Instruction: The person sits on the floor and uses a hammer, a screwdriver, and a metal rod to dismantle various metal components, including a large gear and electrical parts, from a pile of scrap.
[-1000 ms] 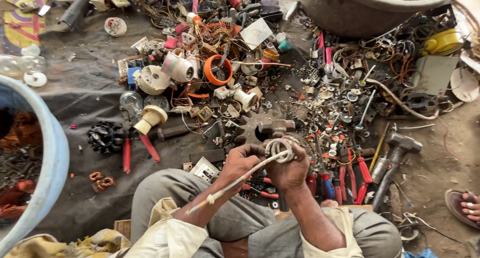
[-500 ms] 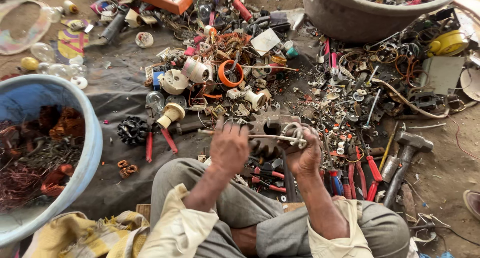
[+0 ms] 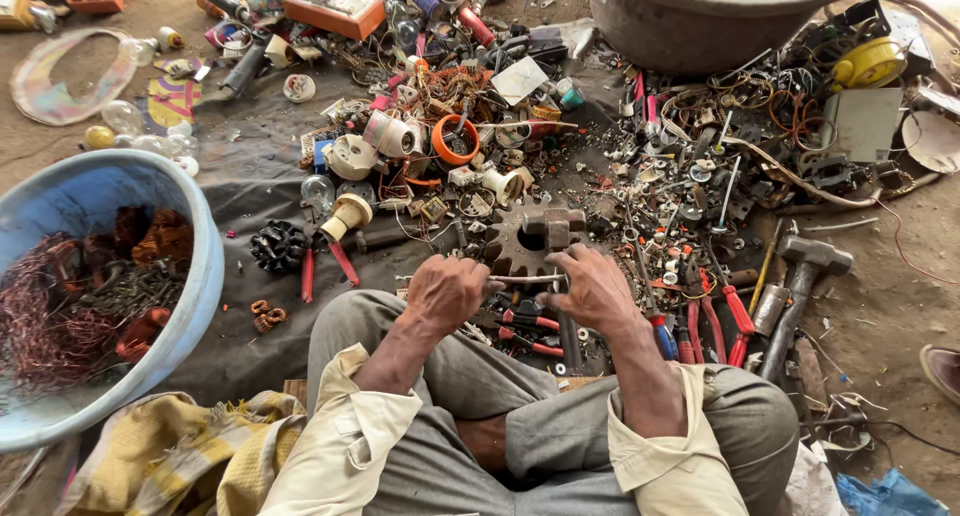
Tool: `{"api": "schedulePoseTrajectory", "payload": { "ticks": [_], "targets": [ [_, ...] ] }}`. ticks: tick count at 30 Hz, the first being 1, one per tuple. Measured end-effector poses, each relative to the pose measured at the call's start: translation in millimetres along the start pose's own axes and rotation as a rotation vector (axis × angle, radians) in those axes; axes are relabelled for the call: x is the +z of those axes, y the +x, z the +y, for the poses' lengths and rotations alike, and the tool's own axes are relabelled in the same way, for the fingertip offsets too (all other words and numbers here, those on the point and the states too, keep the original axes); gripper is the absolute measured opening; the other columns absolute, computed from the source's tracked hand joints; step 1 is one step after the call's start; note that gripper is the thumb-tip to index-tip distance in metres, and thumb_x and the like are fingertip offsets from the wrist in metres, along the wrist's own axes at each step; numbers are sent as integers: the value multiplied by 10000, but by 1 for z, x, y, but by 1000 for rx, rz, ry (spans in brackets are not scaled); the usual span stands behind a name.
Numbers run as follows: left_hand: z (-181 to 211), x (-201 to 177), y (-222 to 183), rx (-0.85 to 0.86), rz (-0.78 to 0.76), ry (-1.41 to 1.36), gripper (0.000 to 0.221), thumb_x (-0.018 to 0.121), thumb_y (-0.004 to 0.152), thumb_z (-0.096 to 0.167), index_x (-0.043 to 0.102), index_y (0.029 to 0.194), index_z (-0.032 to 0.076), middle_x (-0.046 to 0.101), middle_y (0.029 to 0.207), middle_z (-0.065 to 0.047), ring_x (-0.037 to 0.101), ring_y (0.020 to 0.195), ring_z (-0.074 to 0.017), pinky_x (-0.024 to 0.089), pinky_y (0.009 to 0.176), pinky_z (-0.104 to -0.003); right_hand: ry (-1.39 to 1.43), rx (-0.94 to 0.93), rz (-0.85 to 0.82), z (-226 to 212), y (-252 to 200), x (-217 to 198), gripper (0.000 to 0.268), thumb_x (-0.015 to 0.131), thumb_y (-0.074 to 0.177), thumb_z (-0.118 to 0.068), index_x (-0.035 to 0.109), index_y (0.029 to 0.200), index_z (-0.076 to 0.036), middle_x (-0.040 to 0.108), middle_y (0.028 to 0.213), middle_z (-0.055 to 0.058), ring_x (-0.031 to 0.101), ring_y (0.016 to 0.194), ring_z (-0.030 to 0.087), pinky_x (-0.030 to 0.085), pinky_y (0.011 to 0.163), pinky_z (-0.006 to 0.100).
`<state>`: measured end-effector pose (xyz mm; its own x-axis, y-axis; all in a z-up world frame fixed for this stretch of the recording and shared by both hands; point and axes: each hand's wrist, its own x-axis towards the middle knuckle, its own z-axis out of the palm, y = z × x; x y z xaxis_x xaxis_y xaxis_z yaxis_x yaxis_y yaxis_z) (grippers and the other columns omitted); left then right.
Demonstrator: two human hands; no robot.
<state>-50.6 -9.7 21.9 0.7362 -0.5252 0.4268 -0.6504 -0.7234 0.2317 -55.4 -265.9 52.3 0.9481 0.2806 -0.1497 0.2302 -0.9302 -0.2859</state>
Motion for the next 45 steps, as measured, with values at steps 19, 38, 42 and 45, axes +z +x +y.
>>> {"api": "schedulePoseTrajectory", "payload": {
  "ticks": [19,38,42,45],
  "targets": [
    [-42,-47,-63,25,52,205,326,551,1026,263,615,755,92,524,553,-9,485,462,-121,417,404,-325,1016,32,-69,9,-19,7,533,796,729,-528,746,975,-58,650,786,60,659,723,182,556,590,342],
    [-21,-66,-48,-118,-124,281,316,577,1031,198,635,737,100,608,588,-36,592,468,-163,484,395,-356,1074,354,75,18,-7,21,516,723,752,-525,735,998,-73,690,815,87,669,702,179,575,570,351],
    [3,-60,-52,-136,121,257,234,630,923,211,620,717,101,619,617,-65,618,527,-216,509,478,-380,1094,297,162,31,3,31,515,725,717,-522,757,1021,-106,700,845,73,658,728,158,556,559,333],
    [12,-56,-56,-189,146,292,258,622,937,250,628,723,106,619,610,-53,625,526,-221,505,471,-384,1156,250,248,35,10,41,496,773,736,-477,784,1013,-65,686,854,90,626,741,174,521,592,321]
  ]
}}
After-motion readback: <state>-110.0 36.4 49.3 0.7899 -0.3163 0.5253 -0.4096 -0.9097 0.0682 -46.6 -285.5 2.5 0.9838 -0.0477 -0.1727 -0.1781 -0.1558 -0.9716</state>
